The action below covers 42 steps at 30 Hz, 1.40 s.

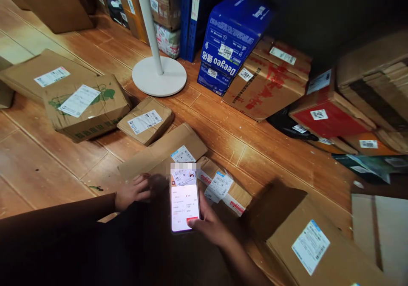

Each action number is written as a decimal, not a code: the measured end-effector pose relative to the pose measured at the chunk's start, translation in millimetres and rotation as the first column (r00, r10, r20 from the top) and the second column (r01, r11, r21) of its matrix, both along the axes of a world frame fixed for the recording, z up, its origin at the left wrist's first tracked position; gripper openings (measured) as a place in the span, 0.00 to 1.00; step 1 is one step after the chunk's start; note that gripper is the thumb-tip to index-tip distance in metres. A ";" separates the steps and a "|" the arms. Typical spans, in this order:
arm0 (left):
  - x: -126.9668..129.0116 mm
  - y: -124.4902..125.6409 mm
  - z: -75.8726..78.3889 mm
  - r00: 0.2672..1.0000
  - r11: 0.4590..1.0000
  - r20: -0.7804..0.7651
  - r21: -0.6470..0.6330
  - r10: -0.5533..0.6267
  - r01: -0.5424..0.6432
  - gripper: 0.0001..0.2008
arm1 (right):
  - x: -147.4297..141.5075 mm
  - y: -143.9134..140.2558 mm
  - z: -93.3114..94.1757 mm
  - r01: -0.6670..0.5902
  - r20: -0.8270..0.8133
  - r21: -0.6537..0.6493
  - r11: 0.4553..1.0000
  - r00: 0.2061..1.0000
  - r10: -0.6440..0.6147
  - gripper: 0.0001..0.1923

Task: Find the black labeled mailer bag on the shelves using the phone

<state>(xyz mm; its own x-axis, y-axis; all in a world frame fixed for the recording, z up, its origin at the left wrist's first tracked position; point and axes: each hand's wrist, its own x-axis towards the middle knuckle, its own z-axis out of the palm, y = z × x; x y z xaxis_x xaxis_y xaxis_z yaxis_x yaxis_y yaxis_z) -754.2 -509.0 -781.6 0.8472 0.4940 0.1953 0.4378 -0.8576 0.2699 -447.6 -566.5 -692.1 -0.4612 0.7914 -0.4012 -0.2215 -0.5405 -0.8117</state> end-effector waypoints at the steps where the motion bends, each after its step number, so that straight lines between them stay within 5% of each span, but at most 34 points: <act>1: -4.7 1.5 -0.4 1.000 1.000 -0.025 -0.012 -0.005 0.005 0.09 | 0.1 -1.0 -1.2 0.002 0.000 -0.002 1.000 1.000 -0.002 0.37; 8: -36.7 16.4 -2.8 0.999 0.996 -0.004 -0.081 -0.032 0.031 0.18 | 0.1 -3.1 -3.1 0.022 0.040 0.030 0.999 0.999 -0.023 0.37; 14: -64.0 32.0 -8.9 0.999 0.999 0.035 0.029 -0.032 0.031 0.33 | 23.8 -8.2 -6.6 0.132 0.199 0.123 0.984 0.968 -0.154 0.42; 25: -79.5 38.4 -24.7 1.000 1.000 0.002 -0.020 0.022 -0.021 0.32 | 52.2 4.7 13.1 0.432 0.176 0.067 0.900 0.882 -0.437 0.42; 42: -79.3 38.8 -27.4 0.999 0.998 -0.015 -0.045 0.044 -0.045 0.30 | 40.1 1.4 11.8 0.341 0.182 -0.003 0.940 0.924 -0.335 0.54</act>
<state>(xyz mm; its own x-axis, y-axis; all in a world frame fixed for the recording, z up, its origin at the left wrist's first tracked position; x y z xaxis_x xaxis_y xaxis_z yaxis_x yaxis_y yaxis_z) -833.5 -470.3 -808.9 0.8267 0.5392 0.1607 0.4790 -0.8244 0.3015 -407.5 -565.1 -680.3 -0.0879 0.8725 -0.4806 -0.2513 -0.4863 -0.8369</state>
